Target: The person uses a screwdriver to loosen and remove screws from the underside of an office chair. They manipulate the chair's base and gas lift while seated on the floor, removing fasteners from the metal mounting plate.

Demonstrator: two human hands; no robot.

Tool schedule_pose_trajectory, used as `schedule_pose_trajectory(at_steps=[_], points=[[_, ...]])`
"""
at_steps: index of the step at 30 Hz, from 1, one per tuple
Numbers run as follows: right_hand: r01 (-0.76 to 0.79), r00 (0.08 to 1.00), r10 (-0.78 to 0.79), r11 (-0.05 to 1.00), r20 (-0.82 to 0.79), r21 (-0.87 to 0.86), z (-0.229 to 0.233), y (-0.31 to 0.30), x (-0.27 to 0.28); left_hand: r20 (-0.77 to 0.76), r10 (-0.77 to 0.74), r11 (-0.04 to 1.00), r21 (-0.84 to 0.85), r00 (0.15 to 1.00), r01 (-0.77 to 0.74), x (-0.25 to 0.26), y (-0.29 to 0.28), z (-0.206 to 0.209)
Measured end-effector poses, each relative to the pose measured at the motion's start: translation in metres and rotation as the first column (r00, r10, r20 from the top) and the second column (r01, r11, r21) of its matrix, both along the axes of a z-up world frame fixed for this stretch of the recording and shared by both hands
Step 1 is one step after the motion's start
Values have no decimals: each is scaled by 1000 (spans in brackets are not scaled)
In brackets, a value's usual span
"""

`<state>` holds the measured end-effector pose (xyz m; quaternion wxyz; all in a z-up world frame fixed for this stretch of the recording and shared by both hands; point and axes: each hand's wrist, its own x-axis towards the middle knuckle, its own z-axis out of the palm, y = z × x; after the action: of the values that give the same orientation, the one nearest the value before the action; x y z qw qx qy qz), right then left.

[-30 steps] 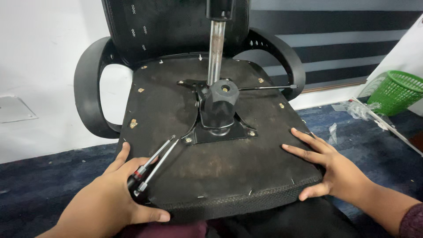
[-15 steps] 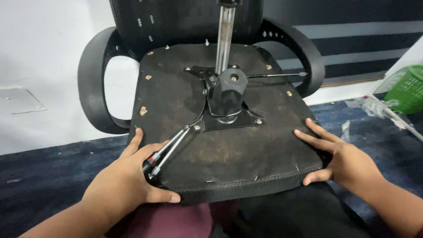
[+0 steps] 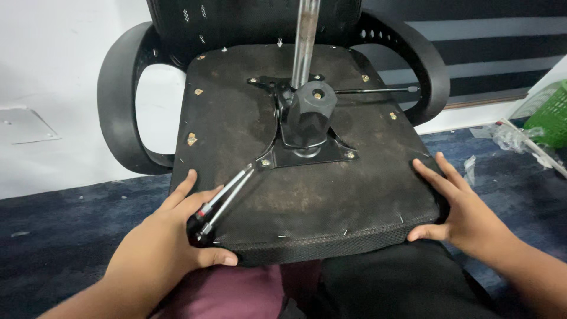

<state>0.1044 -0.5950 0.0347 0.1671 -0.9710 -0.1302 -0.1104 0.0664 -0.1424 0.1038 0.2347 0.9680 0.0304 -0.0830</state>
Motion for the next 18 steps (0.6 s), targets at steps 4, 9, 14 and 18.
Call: schedule_pose_trajectory(at_steps=[4, 9, 14, 18], points=[[46, 994, -43, 998, -105, 31, -27, -17, 10, -103, 75, 993, 102, 992, -65, -15, 11, -8], [-40, 992, 59, 985, -113, 168, -33, -33, 18, -23, 143, 989, 45, 989, -142, -17, 38, -40], [456, 863, -140, 628, -485, 630, -29, -22, 29, 412, 123, 977, -212, 903, -36, -15, 64, -74], [782, 619, -152, 214, -771, 586, -21, -14, 37, 384, 391, 852, -494, 837, -171, -4, 72, -83]])
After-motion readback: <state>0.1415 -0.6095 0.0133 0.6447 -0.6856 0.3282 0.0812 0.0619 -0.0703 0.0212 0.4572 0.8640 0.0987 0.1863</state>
